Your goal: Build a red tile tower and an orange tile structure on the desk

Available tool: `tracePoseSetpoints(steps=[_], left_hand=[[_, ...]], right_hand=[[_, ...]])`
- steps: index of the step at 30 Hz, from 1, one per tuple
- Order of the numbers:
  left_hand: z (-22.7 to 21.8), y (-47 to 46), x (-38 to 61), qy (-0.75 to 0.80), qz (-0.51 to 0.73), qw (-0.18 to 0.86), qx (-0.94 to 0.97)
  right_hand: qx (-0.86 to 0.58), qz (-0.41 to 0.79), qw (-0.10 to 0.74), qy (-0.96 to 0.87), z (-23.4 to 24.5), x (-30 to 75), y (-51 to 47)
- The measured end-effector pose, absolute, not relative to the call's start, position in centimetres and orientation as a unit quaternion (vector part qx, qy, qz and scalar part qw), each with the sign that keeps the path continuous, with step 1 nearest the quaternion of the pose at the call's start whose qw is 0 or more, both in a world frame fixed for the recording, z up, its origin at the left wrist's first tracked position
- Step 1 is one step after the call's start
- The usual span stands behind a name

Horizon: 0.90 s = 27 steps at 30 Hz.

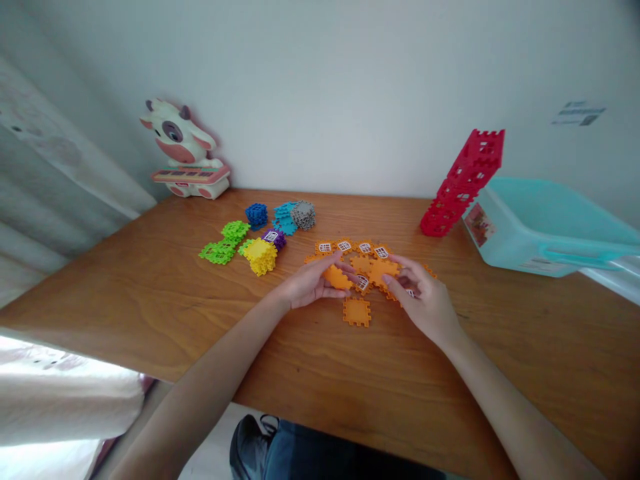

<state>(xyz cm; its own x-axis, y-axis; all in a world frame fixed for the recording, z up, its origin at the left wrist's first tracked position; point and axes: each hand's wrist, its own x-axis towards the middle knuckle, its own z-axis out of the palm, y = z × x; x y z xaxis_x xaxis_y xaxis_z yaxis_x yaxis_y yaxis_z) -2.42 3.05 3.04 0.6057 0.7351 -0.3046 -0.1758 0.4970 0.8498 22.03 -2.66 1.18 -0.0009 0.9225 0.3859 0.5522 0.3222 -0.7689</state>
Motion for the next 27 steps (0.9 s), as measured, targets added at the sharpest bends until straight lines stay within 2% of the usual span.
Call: tracePoseSetpoints(steps=[7,15,18,27], left_hand=[[3.4,2.5,-2.6,0.337,0.308,0.777,0.434],[3.9,3.0,-1.3,0.380,0.448,0.786,0.196],[3.5,3.2,-1.4,0.385,0.471,0.762,0.223],[2.8,2.4,-1.2,0.391,0.428,0.736,0.349]], right_hand=[[-0.540,0.269,0.463,-0.650,0.2,21.4,-2.3],[-0.503,0.202,0.484,-0.687,0.1,21.4,-2.1],[-0.511,0.220,0.487,-0.673,-0.3,21.6,-1.8],[-0.515,0.253,0.500,-0.649,-0.6,22.0,-2.0]])
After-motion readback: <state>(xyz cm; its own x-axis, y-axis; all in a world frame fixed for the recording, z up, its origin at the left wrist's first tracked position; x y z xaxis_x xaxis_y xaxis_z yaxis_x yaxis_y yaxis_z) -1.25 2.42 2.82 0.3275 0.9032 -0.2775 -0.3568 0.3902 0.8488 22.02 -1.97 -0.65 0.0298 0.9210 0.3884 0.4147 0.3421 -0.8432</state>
